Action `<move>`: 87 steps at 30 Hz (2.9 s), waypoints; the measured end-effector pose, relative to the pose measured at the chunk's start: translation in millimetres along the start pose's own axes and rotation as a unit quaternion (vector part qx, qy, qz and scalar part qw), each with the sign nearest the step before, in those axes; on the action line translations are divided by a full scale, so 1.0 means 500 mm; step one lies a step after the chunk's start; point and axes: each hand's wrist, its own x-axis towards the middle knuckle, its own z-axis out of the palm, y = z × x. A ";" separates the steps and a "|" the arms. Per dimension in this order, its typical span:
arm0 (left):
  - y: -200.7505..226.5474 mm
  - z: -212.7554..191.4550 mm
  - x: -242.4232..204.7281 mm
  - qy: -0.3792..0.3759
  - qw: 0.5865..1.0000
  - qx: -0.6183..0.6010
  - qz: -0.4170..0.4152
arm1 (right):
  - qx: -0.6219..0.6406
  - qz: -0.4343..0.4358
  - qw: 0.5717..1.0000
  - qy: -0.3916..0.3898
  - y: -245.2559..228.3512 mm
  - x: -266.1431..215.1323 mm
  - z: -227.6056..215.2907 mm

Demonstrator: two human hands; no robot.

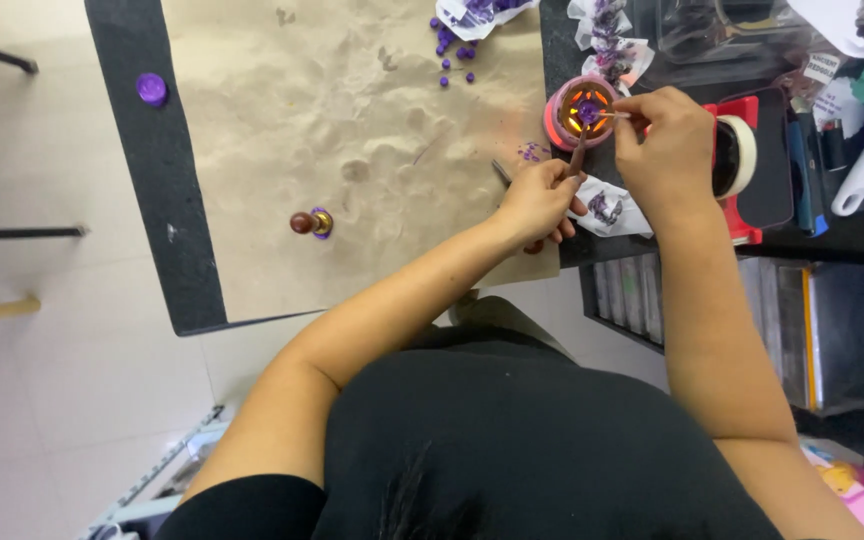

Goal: Melting wax beads in a spoon and using a metal stamp to create decorative seals.

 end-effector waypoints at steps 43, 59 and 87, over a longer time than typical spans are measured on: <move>-0.140 0.034 0.125 0.063 0.976 -0.059 0.199 | 0.013 -0.099 0.994 0.038 0.098 0.025 0.050; -0.116 0.044 0.082 0.089 0.968 -0.043 0.230 | -0.044 -0.117 0.992 0.024 0.127 0.017 0.073; -0.107 0.036 0.071 0.080 0.969 -0.050 0.228 | 0.021 -0.107 0.993 0.053 0.078 0.029 -0.006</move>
